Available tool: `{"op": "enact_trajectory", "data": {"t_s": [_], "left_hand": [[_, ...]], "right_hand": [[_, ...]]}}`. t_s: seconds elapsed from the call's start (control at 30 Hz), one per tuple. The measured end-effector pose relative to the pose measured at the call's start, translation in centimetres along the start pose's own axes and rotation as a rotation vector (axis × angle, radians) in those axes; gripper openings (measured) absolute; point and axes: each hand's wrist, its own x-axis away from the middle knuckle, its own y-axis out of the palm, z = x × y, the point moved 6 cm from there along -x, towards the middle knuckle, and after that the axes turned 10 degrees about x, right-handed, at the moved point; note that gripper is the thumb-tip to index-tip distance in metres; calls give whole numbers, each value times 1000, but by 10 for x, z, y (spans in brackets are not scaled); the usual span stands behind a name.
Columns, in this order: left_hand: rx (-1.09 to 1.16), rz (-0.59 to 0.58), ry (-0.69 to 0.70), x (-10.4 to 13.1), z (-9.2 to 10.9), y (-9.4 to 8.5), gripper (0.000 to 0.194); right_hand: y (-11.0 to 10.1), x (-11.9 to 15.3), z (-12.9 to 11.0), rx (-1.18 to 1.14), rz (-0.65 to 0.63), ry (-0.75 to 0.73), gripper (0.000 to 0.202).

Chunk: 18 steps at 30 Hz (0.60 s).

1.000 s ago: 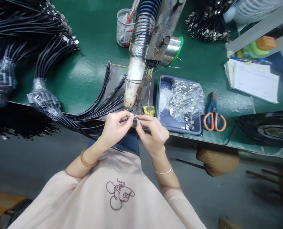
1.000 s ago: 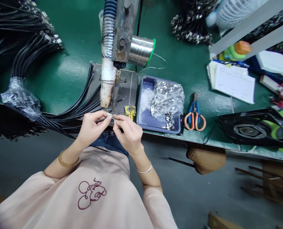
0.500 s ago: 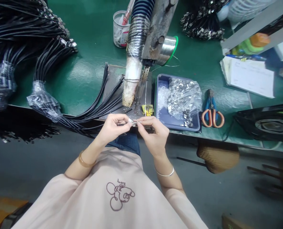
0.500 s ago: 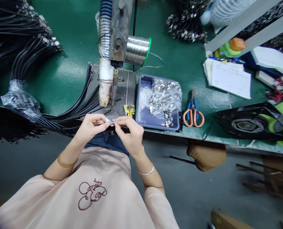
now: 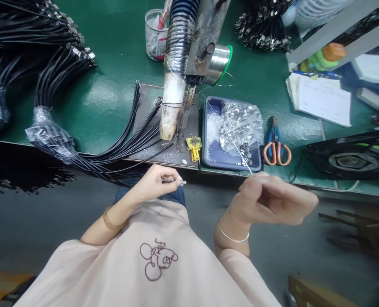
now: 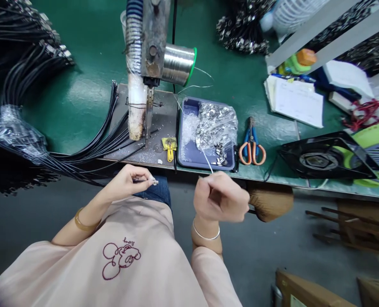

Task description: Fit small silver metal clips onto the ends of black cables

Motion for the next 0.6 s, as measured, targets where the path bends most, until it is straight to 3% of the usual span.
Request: {"op": "enact_trajectory", "data": {"t_s": [0.07,0.17,0.3,0.4,0.5,0.6], "left_hand": [[-162,-74,-12,5,-7,5,24],[-277,-23,38,10,-11,1,17],[-262,334,304,18,8,-25,17],[-512,545,505,22,30,-41,16],[-853,578,520,11,38,-48,13],[-988,537,444,-3,35,-51,12]], "right_hand": [[-7,-11,0,106,65,-86,20],[6,-25,23,195,-223,-40,15],[15,-32,68,257,-437,55,20],[22,-34,88,307,-516,18,22],[36,-33,97,327,-623,-34,21],[50,-32,101,344,-700,-42,23]]}}
